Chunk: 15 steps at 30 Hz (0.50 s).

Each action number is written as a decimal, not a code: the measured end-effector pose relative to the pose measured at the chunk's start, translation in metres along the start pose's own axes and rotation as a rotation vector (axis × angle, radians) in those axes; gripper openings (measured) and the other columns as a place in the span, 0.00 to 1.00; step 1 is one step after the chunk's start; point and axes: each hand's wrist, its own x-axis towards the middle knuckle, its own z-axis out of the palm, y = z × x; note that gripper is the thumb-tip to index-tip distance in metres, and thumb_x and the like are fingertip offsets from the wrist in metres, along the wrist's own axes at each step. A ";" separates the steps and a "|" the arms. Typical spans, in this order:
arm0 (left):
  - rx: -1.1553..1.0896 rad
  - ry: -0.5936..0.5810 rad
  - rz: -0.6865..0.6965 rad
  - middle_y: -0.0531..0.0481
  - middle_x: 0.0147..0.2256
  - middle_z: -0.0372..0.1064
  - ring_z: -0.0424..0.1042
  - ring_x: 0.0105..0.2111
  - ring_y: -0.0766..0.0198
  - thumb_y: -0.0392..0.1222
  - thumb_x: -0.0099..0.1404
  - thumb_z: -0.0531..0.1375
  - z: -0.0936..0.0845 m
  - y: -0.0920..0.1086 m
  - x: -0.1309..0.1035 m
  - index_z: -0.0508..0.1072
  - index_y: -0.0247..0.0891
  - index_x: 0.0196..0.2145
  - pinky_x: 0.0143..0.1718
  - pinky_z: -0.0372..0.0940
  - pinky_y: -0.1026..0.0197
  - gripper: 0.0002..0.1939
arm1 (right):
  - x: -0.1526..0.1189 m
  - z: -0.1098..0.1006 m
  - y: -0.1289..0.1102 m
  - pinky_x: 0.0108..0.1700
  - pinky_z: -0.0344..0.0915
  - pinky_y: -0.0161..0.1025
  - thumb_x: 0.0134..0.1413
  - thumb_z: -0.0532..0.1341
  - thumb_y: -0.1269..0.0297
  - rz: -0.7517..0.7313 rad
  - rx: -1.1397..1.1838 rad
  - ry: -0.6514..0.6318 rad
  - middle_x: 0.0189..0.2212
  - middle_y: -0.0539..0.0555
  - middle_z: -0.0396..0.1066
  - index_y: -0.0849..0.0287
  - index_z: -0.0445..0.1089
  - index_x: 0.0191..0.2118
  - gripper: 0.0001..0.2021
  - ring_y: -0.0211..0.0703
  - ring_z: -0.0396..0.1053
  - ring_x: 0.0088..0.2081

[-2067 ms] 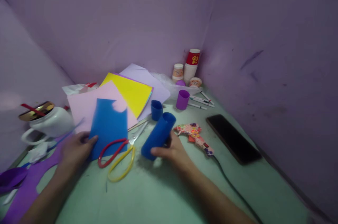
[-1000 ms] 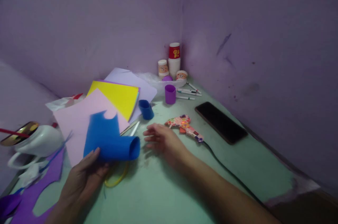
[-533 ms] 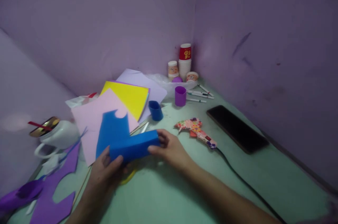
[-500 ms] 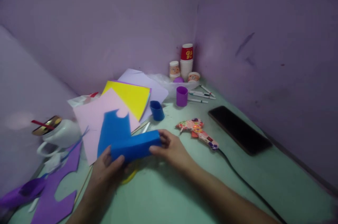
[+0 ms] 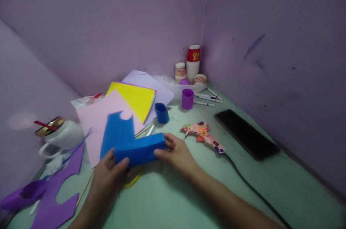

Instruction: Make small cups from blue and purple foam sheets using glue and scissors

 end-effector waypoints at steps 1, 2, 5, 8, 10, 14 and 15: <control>0.003 0.003 0.002 0.53 0.25 0.69 0.65 0.19 0.69 0.47 0.46 0.70 0.001 0.000 0.000 0.68 0.36 0.38 0.20 0.62 0.66 0.24 | 0.000 0.000 0.000 0.40 0.67 0.43 0.29 0.74 0.71 0.001 0.001 -0.001 0.36 0.55 0.77 0.60 0.70 0.41 0.26 0.45 0.73 0.36; 0.005 0.005 0.004 0.53 0.25 0.69 0.65 0.19 0.69 0.47 0.46 0.70 0.001 0.000 0.000 0.68 0.36 0.38 0.20 0.62 0.66 0.24 | 0.000 0.000 -0.001 0.41 0.67 0.43 0.30 0.74 0.71 0.001 0.002 -0.001 0.37 0.55 0.77 0.60 0.70 0.41 0.26 0.46 0.74 0.37; 0.021 0.026 0.008 0.52 0.28 0.71 0.67 0.20 0.68 0.48 0.46 0.70 0.001 0.000 -0.001 0.69 0.37 0.40 0.21 0.63 0.65 0.25 | -0.001 0.001 -0.002 0.41 0.67 0.42 0.30 0.74 0.72 -0.001 -0.002 -0.001 0.36 0.54 0.77 0.60 0.70 0.41 0.25 0.45 0.74 0.37; 0.044 0.049 0.033 0.50 0.31 0.72 0.71 0.26 0.62 0.48 0.45 0.70 0.002 -0.002 0.000 0.70 0.37 0.41 0.25 0.66 0.62 0.26 | -0.001 0.001 -0.001 0.41 0.67 0.41 0.29 0.74 0.72 -0.014 -0.014 -0.010 0.35 0.53 0.77 0.60 0.70 0.40 0.25 0.43 0.73 0.35; 0.052 0.069 0.069 0.48 0.32 0.73 0.72 0.32 0.59 0.48 0.44 0.71 0.001 -0.003 0.001 0.71 0.37 0.40 0.31 0.68 0.61 0.27 | -0.001 0.000 -0.001 0.40 0.67 0.41 0.30 0.74 0.72 -0.019 -0.024 -0.016 0.35 0.54 0.77 0.60 0.70 0.40 0.25 0.43 0.73 0.35; 0.078 0.241 0.177 0.50 0.34 0.72 0.71 0.35 0.59 0.48 0.41 0.72 -0.006 -0.003 0.003 0.70 0.39 0.39 0.35 0.67 0.63 0.27 | -0.001 0.000 -0.001 0.42 0.67 0.44 0.30 0.74 0.69 -0.035 -0.094 0.026 0.35 0.54 0.75 0.60 0.69 0.41 0.26 0.46 0.72 0.37; 0.109 0.279 0.185 0.51 0.33 0.72 0.71 0.34 0.61 0.48 0.41 0.72 -0.008 -0.002 0.004 0.71 0.39 0.37 0.33 0.66 0.64 0.25 | -0.001 0.000 -0.002 0.43 0.67 0.45 0.29 0.74 0.68 -0.048 -0.120 0.046 0.35 0.54 0.75 0.60 0.69 0.41 0.26 0.47 0.72 0.38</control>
